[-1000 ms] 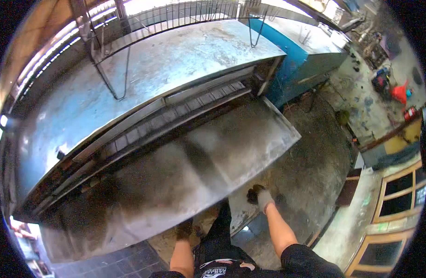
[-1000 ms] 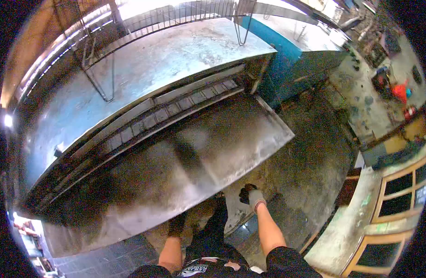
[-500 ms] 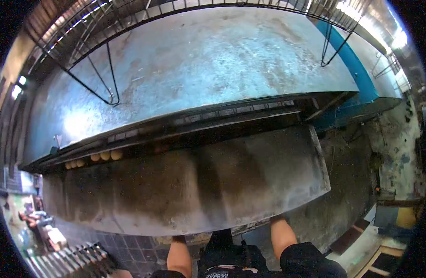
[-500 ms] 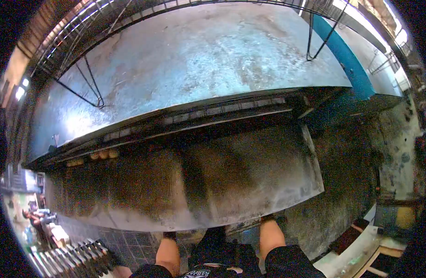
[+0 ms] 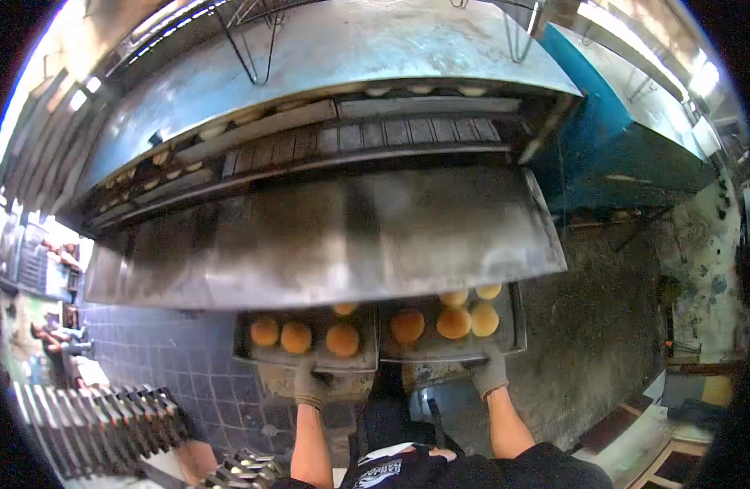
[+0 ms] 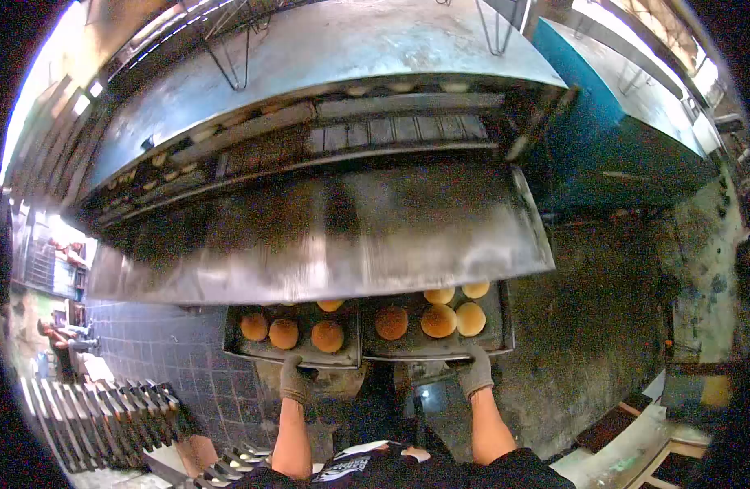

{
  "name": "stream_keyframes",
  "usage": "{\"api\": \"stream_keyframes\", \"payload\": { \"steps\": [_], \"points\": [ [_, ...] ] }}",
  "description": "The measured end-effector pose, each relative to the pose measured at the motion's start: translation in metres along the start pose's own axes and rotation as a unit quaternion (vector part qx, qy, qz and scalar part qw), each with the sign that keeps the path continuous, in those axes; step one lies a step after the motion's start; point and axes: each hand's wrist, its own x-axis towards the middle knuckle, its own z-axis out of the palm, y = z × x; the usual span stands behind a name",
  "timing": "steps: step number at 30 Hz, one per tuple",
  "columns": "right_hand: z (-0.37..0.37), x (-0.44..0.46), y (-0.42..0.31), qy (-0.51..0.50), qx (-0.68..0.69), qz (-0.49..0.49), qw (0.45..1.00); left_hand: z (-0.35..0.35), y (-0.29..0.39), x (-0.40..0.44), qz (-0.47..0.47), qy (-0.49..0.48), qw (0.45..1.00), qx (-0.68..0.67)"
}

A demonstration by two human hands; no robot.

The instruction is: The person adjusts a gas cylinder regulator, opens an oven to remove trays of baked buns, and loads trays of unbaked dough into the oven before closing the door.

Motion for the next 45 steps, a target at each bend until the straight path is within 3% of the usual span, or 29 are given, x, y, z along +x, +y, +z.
{"api": "stream_keyframes", "payload": {
  "steps": [2,8,13,15,18,20,25,27,33,35,42,44,45],
  "points": [
    [-0.046,-0.058,0.013,0.096,-0.024,0.013,0.995,-0.061,-0.043,-0.025,0.030,-0.089,0.994,-0.048],
    [-0.115,-0.272,0.037,0.064,0.077,-0.022,0.995,-0.173,-0.115,-0.190,0.039,-0.100,0.993,-0.054],
    [-0.155,-0.361,0.050,0.047,0.081,-0.056,0.994,-0.242,-0.142,-0.251,0.028,-0.120,0.991,-0.060],
    [-0.151,-0.379,0.046,0.040,0.082,-0.075,0.993,-0.222,-0.129,-0.293,0.020,-0.105,0.992,-0.072],
    [-0.133,-0.373,0.028,0.026,0.093,-0.072,0.993,-0.225,-0.116,-0.285,0.099,-0.128,0.986,-0.039],
    [-0.105,-0.352,0.013,0.019,-0.026,-0.166,0.986,-0.189,-0.086,-0.287,0.116,-0.136,0.982,-0.055],
    [0.039,-0.276,-0.049,-0.014,0.014,-0.146,0.989,-0.075,0.010,-0.252,0.181,-0.127,0.974,-0.044],
    [0.098,-0.241,-0.075,-0.027,0.070,-0.092,0.993,-0.023,0.049,-0.217,0.177,-0.153,0.970,-0.073],
    [0.212,-0.126,-0.120,-0.047,0.055,-0.084,0.994,0.095,0.144,-0.143,0.143,-0.179,0.964,-0.136],
    [0.256,-0.123,-0.136,-0.032,0.062,-0.085,0.994,0.116,0.165,-0.122,0.138,-0.162,0.967,-0.143],
    [0.305,0.009,-0.186,-0.052,0.030,-0.068,0.996,0.211,0.227,-0.105,0.116,-0.100,0.984,-0.094],
    [0.337,0.036,-0.203,-0.036,0.002,-0.089,0.995,0.245,0.240,-0.065,0.187,0.010,0.982,-0.022],
    [0.363,0.043,-0.213,-0.020,-0.017,-0.111,0.993,0.265,0.250,-0.053,0.187,0.004,0.982,-0.016]
  ]
}}
